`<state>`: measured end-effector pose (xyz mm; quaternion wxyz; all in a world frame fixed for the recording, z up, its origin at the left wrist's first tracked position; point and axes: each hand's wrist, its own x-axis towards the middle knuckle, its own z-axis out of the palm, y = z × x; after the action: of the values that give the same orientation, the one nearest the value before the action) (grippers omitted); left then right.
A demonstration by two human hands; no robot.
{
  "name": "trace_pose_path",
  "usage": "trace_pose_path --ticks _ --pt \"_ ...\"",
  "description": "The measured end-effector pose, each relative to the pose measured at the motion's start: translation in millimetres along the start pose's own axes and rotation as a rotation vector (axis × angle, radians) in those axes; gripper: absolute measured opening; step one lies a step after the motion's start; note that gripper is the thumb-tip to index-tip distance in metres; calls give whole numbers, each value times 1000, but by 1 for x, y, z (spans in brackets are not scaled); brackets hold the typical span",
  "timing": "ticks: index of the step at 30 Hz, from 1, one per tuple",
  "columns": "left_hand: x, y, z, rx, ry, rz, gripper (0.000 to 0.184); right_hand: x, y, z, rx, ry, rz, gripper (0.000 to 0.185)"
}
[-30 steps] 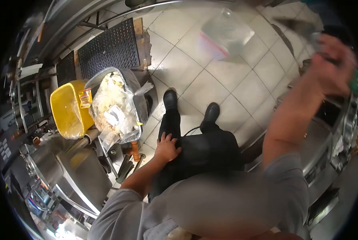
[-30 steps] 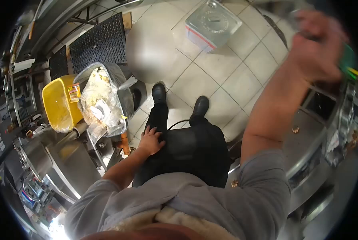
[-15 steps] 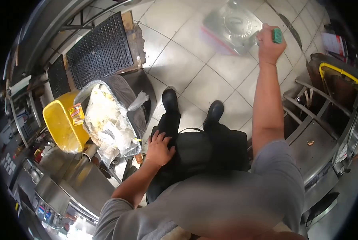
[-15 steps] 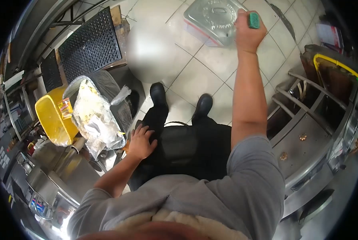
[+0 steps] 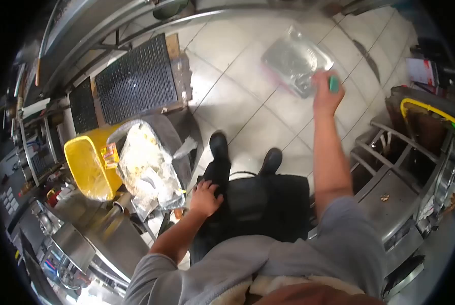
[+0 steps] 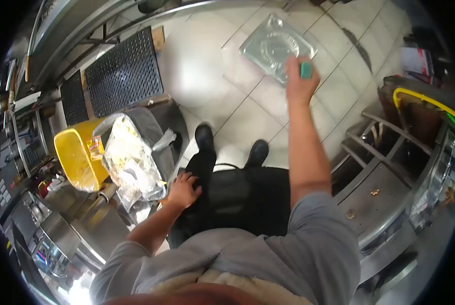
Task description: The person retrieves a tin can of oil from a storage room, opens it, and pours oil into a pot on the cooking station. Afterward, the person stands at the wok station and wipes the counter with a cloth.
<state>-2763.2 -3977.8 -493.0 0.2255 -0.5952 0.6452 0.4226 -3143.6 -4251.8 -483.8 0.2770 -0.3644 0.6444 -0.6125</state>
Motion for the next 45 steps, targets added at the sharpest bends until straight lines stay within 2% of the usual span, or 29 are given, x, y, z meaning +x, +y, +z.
trace_pose_path --ticks 1,4,7,11,14,17,18,21,24,26,28,30,33,35,37,39,41,42,44,45 --pt "10 4 0 -18 13 5 52 -5 -13 0 30 24 -44 17" --pt "-1 19 4 -23 -30 -14 52 3 -83 -17 484 -21 -292 18" --pt "7 42 -9 57 -41 3 51 66 -63 -13 424 -17 -187 19" --pt "10 43 -7 88 -48 -18 50 136 -15 23 388 -64 -153 21" --pt "6 29 4 37 17 -56 45 150 -20 41 313 -104 -384 17" --pt "8 21 5 22 46 -62 45 156 -24 48 454 -171 -544 17" --pt "8 19 4 28 44 -61 45 174 0 37 504 -253 -460 19" --pt "11 23 0 31 76 -25 44 154 82 71 298 -97 -296 22" --pt "11 20 3 -3 86 -22 42 158 81 58 281 -74 -218 21" --pt "12 21 5 -26 64 -35 42 135 72 24 180 -125 2 21" --pt "15 23 6 -63 65 -35 42 112 76 -19 219 -357 124 26" --pt "18 29 7 -118 81 -32 42 80 46 -24 -42 -354 485 31" --pt "13 55 -21 -190 176 73 41 70 91 -31 -606 -518 386 40" --pt "5 69 -38 -374 188 121 37 50 142 -29 -971 -552 319 52" --pt "3 75 -51 -619 132 134 35 21 181 -19 -1054 -494 588 53" --pt "6 74 -77 -484 143 215 32 39 164 7 -850 -457 916 45" --pt "10 60 -81 -425 149 255 32 66 100 19 -757 -506 1078 39" --pt "10 54 -92 -498 182 224 33 91 83 13 -732 -570 1093 32" --pt "7 35 -106 -547 200 104 34 156 22 10 -908 -829 1124 22" --pt "11 28 -112 -579 220 43 35 195 11 13 -1000 -885 1183 21"
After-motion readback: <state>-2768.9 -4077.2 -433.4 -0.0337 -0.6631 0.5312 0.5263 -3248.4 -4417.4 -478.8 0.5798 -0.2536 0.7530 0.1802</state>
